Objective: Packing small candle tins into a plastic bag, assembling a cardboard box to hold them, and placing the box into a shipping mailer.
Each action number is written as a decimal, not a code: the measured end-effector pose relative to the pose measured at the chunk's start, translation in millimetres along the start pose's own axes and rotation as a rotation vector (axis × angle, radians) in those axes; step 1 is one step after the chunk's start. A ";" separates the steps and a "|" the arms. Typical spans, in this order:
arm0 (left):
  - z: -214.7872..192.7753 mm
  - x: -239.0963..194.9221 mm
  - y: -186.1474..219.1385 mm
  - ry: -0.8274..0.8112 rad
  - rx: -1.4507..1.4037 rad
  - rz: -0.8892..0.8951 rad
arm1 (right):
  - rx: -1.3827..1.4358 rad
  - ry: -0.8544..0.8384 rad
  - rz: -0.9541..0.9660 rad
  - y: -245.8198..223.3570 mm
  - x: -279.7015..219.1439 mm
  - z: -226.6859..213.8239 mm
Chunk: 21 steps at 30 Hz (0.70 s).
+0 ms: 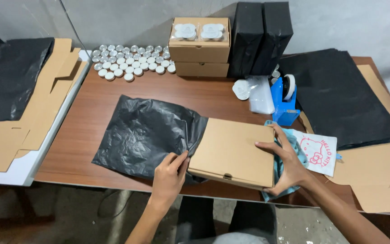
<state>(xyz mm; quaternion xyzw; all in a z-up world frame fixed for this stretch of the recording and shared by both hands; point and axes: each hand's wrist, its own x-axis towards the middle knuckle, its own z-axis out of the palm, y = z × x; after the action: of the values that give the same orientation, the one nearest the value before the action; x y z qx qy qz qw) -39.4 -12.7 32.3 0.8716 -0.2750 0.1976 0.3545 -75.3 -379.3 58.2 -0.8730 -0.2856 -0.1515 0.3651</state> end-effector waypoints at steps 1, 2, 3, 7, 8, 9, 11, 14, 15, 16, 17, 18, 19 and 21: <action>-2.9 3.4 4.3 -0.011 0.000 -0.012 | 0.011 -0.007 0.009 0.6 -1.0 4.1; -5.7 7.1 8.9 -0.031 0.000 -0.083 | 0.018 0.052 0.054 1.1 -2.2 7.7; -8.6 14.6 12.1 -0.046 0.002 -0.146 | 0.019 0.118 0.093 2.6 -0.6 10.3; -5.8 12.6 6.8 -0.019 -0.017 -0.151 | 0.012 0.132 0.101 5.2 -4.0 21.9; -4.7 12.9 8.8 -0.009 -0.024 -0.158 | 0.009 0.140 0.110 6.9 -6.1 25.9; -4.1 15.0 9.9 0.003 -0.029 -0.161 | 0.004 0.152 0.115 9.1 -6.2 29.7; 3.4 18.2 19.3 0.032 0.029 -0.120 | -0.017 0.158 0.157 1.0 -6.2 32.7; 13.8 21.0 32.5 0.075 0.142 -0.035 | -0.059 0.161 0.225 -8.5 -10.3 43.7; 17.3 21.6 37.3 0.086 0.199 0.011 | -0.079 0.159 0.252 -11.7 -12.7 47.6; 18.1 21.9 33.5 0.087 0.196 0.014 | -0.083 0.161 0.252 -15.3 -18.5 51.3; 18.6 23.1 29.3 0.155 0.272 0.042 | -0.105 0.126 0.229 -18.3 -23.2 54.9; 19.1 24.3 25.2 0.223 0.348 0.071 | -0.127 0.090 0.206 -21.3 -27.8 58.6; 15.9 22.3 21.9 0.227 0.347 0.073 | -0.131 0.092 0.204 -17.9 -26.0 53.5; 9.4 17.1 15.2 0.237 0.300 -0.003 | 0.009 0.035 0.138 -11.8 -23.9 44.3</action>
<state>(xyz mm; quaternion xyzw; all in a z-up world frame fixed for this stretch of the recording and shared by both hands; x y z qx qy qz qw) -34.2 -34.3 43.0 0.8858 -0.1974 0.3370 0.2507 -99.0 -349.7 22.9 -0.8862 -0.2187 -0.1399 0.3837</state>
